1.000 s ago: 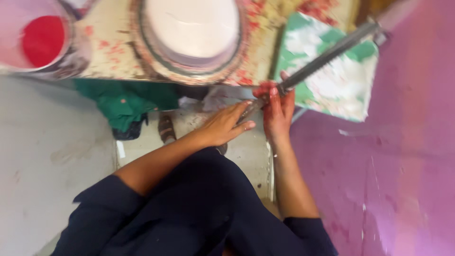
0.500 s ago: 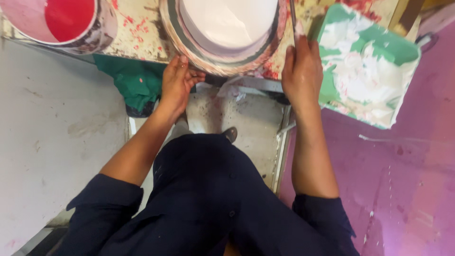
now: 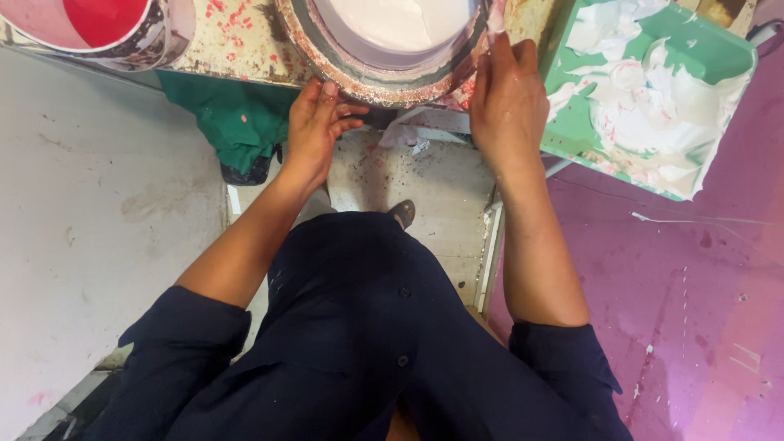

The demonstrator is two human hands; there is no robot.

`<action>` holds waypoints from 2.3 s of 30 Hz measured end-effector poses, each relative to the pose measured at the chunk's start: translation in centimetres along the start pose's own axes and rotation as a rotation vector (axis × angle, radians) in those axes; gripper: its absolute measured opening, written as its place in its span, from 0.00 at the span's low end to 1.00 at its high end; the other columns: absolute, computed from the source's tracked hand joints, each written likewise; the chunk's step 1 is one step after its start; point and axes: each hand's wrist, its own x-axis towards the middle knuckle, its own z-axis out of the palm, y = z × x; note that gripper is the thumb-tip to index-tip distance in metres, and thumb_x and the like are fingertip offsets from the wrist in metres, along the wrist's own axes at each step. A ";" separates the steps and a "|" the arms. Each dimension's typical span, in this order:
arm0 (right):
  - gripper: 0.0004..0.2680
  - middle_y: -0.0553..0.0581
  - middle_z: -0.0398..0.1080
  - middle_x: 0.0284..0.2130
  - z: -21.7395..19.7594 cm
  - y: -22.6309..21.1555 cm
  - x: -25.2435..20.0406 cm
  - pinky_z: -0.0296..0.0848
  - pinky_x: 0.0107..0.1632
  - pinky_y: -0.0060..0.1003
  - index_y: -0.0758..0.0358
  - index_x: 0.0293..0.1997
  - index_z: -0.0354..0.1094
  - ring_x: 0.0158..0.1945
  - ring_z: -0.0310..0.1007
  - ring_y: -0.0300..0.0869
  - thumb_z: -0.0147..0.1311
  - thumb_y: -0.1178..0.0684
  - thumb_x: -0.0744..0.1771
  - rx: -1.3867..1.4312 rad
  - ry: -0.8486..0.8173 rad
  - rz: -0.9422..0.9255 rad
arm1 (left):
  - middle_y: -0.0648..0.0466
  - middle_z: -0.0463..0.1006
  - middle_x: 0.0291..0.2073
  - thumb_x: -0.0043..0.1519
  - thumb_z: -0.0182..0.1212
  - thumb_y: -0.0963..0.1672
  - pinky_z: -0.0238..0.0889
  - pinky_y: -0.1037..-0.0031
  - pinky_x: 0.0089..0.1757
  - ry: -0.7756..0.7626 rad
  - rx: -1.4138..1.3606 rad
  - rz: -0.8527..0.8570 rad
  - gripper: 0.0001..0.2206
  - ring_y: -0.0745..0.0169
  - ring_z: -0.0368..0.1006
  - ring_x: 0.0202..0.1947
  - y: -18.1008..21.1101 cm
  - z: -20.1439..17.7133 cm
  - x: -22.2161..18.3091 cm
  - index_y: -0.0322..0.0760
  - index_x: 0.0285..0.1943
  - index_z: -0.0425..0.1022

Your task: The person frosts a red cake by applying white cream from a tray and smoothing it over the surface using a long spatula.

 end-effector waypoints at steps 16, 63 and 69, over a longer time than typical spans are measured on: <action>0.14 0.50 0.68 0.34 -1.3 -2.6 -5.3 0.63 0.32 0.27 0.56 0.63 0.65 0.32 0.65 0.33 0.48 0.49 0.70 1.356 -0.485 0.401 | 0.56 0.74 0.40 0.74 0.55 0.47 0.67 0.80 0.42 0.283 0.384 0.390 0.12 0.69 0.71 0.39 0.9 2.7 -3.4 0.36 0.61 0.68; 0.08 0.70 0.66 0.45 -2.0 3.0 1.3 0.67 0.45 0.56 0.69 0.61 0.66 0.46 0.69 0.65 0.49 0.59 0.76 -0.008 0.015 -0.092 | 0.64 0.68 0.35 0.70 0.61 0.49 0.76 0.66 0.42 0.037 -0.132 0.028 0.15 0.77 0.62 0.29 1.7 -2.5 1.9 0.35 0.56 0.68; 0.10 0.68 0.67 0.45 -1.6 1.6 1.1 0.66 0.40 0.57 0.66 0.64 0.66 0.42 0.71 0.65 0.51 0.58 0.74 -0.079 0.001 -0.056 | 0.61 0.68 0.33 0.71 0.62 0.48 0.76 0.68 0.43 0.031 -0.135 0.023 0.16 0.76 0.63 0.29 1.9 -2.7 1.8 0.33 0.58 0.69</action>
